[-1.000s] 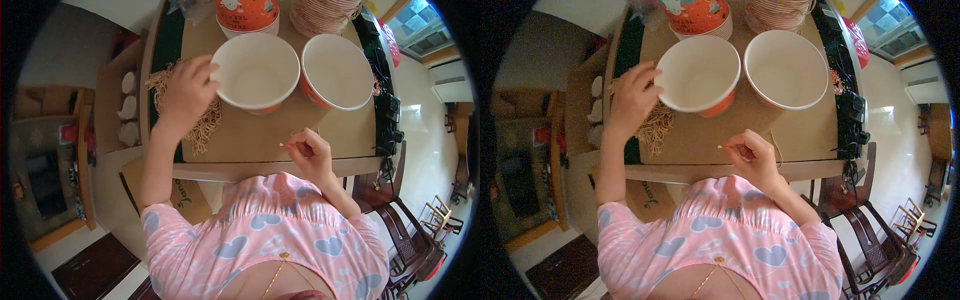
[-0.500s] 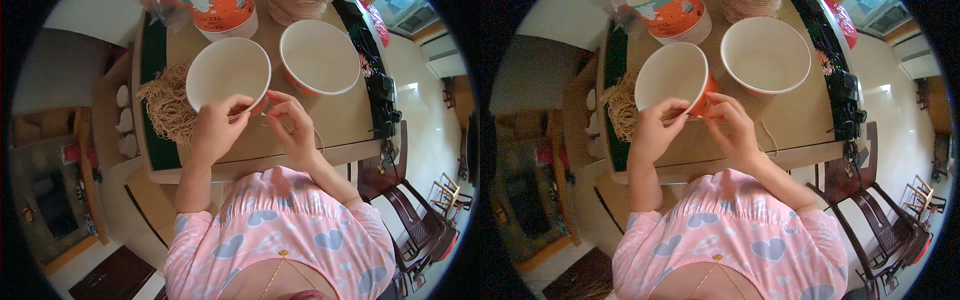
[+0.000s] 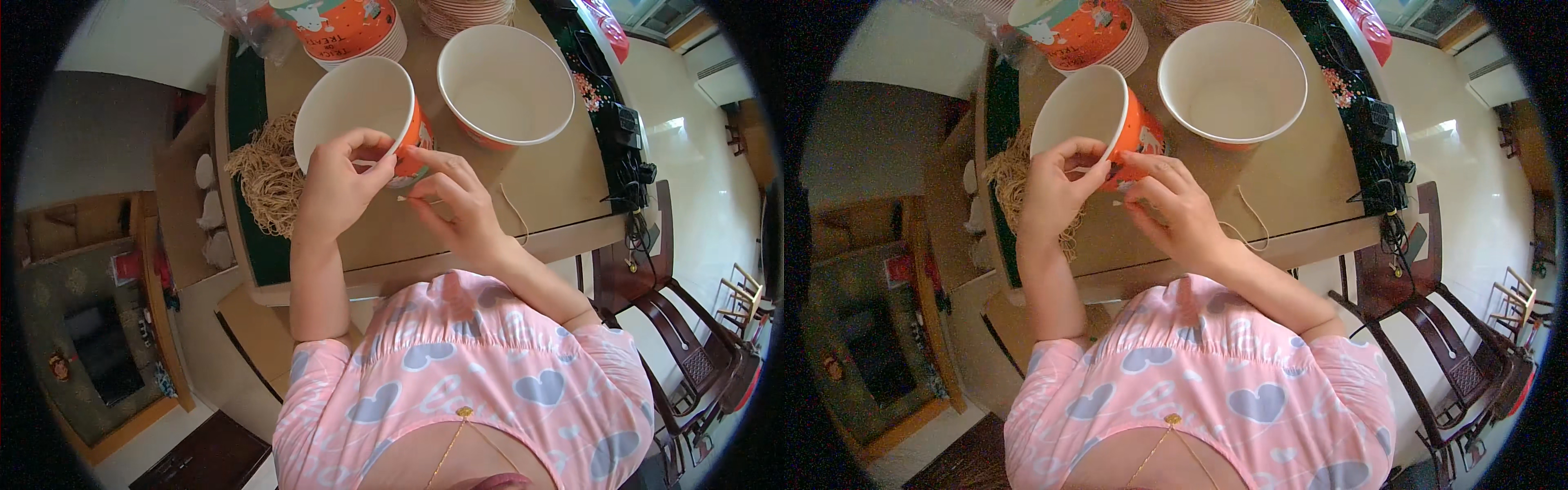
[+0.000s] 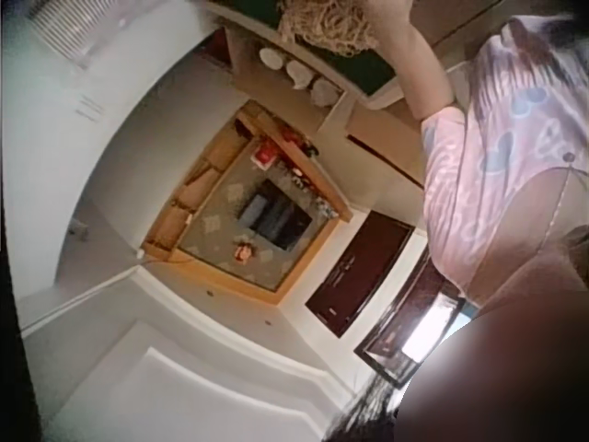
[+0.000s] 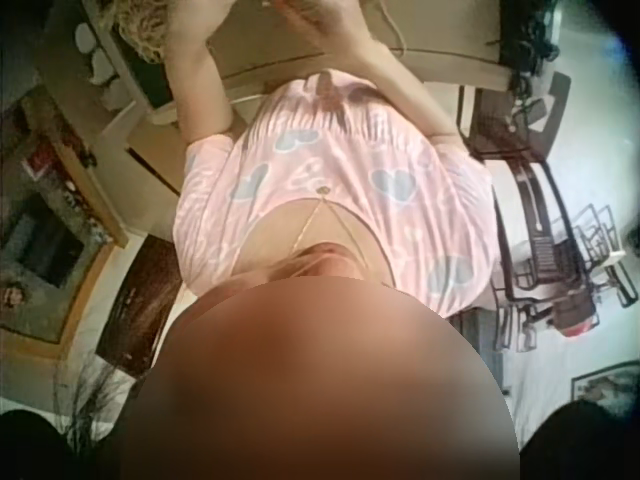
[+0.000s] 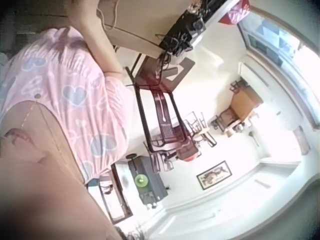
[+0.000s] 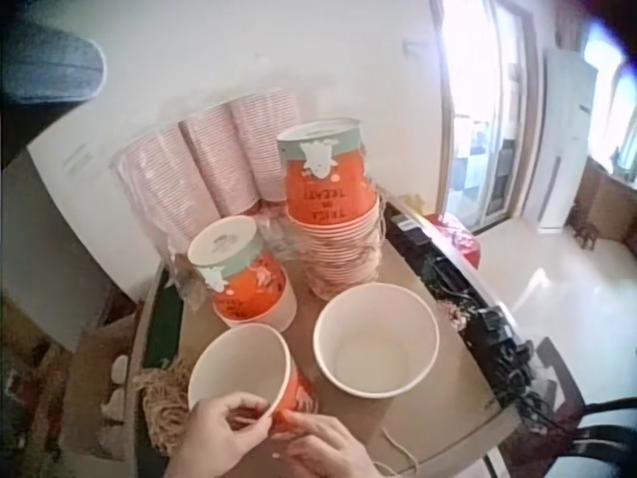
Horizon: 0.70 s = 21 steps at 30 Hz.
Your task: Tying thin strings onto the edges of paper cups for a craft or assembly task.
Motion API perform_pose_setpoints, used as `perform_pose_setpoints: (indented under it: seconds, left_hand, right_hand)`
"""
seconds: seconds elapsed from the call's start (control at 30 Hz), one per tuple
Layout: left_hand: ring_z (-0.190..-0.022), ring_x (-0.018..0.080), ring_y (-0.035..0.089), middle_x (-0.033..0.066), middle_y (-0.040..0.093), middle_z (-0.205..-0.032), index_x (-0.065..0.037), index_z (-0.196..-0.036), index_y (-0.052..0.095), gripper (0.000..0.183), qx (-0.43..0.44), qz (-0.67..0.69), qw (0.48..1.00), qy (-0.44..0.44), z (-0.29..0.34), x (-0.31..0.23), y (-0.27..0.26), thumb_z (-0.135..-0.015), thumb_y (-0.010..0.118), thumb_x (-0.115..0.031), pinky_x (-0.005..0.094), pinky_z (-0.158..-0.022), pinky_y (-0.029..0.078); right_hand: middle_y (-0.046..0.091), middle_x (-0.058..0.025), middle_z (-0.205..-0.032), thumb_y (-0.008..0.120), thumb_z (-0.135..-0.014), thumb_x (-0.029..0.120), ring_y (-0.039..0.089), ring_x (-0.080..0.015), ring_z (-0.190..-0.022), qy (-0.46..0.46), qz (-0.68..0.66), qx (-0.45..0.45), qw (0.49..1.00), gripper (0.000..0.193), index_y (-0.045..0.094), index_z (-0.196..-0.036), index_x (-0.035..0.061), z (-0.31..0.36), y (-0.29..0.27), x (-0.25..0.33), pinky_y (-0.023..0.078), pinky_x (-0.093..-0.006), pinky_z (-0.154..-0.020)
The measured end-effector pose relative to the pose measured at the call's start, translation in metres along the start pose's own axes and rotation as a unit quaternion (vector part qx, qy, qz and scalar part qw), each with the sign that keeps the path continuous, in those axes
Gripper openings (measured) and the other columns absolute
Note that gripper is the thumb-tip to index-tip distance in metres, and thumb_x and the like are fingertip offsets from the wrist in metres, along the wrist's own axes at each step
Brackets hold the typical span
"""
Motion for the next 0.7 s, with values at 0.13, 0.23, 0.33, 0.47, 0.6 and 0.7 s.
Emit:
perform_pose_setpoints:
  seconds: [0.13, 0.23, 0.33, 0.47, 0.6, 0.7]
  left_hand:
    - [-0.08, 0.0116, 0.066, 0.007, 0.069, -0.089, 0.005, -0.098, 0.067, 0.016, 0.0, -0.024, 1.0, 0.017, -0.004, -0.004, 0.008, -0.084, 0.065, -0.002, 0.025, -0.07, 0.054]
    - [-0.079, 0.011, 0.065, 0.0064, 0.069, -0.09, 0.004, -0.1, 0.067, 0.016, -0.007, -0.062, 0.998, 0.027, -0.007, -0.004, 0.018, -0.085, 0.065, -0.002, 0.0245, -0.071, 0.054]
    - [-0.079, 0.0118, 0.066, 0.0074, 0.07, -0.089, 0.004, -0.099, 0.067, 0.017, -0.013, -0.113, 0.992, 0.048, -0.008, -0.007, 0.026, -0.084, 0.066, -0.002, 0.0254, -0.07, 0.054]
    - [-0.077, 0.0196, 0.069, 0.0133, 0.07, -0.085, 0.003, -0.095, 0.067, 0.014, -0.021, -0.089, 0.994, 0.054, -0.009, -0.001, 0.031, -0.082, 0.065, -0.004, 0.0297, -0.068, 0.055]
    - [-0.079, 0.0116, 0.066, 0.0066, 0.07, -0.089, 0.003, -0.098, 0.068, 0.015, -0.025, -0.118, 0.992, 0.023, -0.008, -0.005, 0.028, -0.084, 0.065, -0.003, 0.0252, -0.07, 0.054]
    - [-0.079, 0.0116, 0.066, 0.0064, 0.07, -0.089, 0.003, -0.099, 0.067, 0.016, -0.018, -0.112, 0.993, 0.033, -0.009, -0.003, 0.03, -0.084, 0.065, -0.002, 0.0253, -0.071, 0.054]
  right_hand:
    - [0.056, -0.0135, -0.127, 0.068, -0.076, 0.003, 0.053, -0.0366, -0.113, -0.042, 0.043, -0.023, 0.998, 0.017, 0.058, -0.089, 0.0042, -0.005, -0.004, 0.004, 0.046, -0.0451, -0.094]
    - [0.057, -0.0137, -0.124, 0.068, -0.075, 0.002, 0.053, -0.0369, -0.112, -0.036, 0.076, -0.016, 0.996, 0.016, 0.058, -0.088, 0.0038, 0.0, -0.005, -0.003, 0.047, -0.0448, -0.092]
    - [0.058, -0.0148, -0.121, 0.067, -0.076, 0.001, 0.055, -0.036, -0.108, -0.008, 0.103, -0.007, 0.995, 0.016, 0.059, -0.089, 0.0036, 0.003, -0.011, -0.01, 0.049, -0.0427, -0.087]
    - [0.06, -0.0153, -0.117, 0.066, -0.079, 0.0, 0.059, -0.0339, -0.101, 0.025, 0.072, -0.096, 0.993, 0.014, 0.058, -0.09, 0.0032, -0.001, -0.016, -0.017, 0.05, -0.0393, -0.082]
    - [0.063, -0.0124, -0.113, 0.066, -0.079, 0.0, 0.06, -0.0327, -0.098, -0.016, 0.074, -0.077, 0.994, 0.014, 0.058, -0.09, 0.0037, -0.003, -0.009, -0.024, 0.05, -0.0395, -0.081]
    - [0.063, -0.0101, -0.11, 0.066, -0.077, 0.0, 0.059, -0.0324, -0.098, 0.002, 0.091, -0.064, 0.994, 0.015, 0.059, -0.089, 0.0043, -0.002, -0.006, -0.028, 0.051, -0.0391, -0.08]
Point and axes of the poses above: each hand's wrist, its own z-axis away from the middle knuckle, its own y-axis out of the palm, x = y × z, the point moved 4 cm from there along -z, towards the middle knuckle
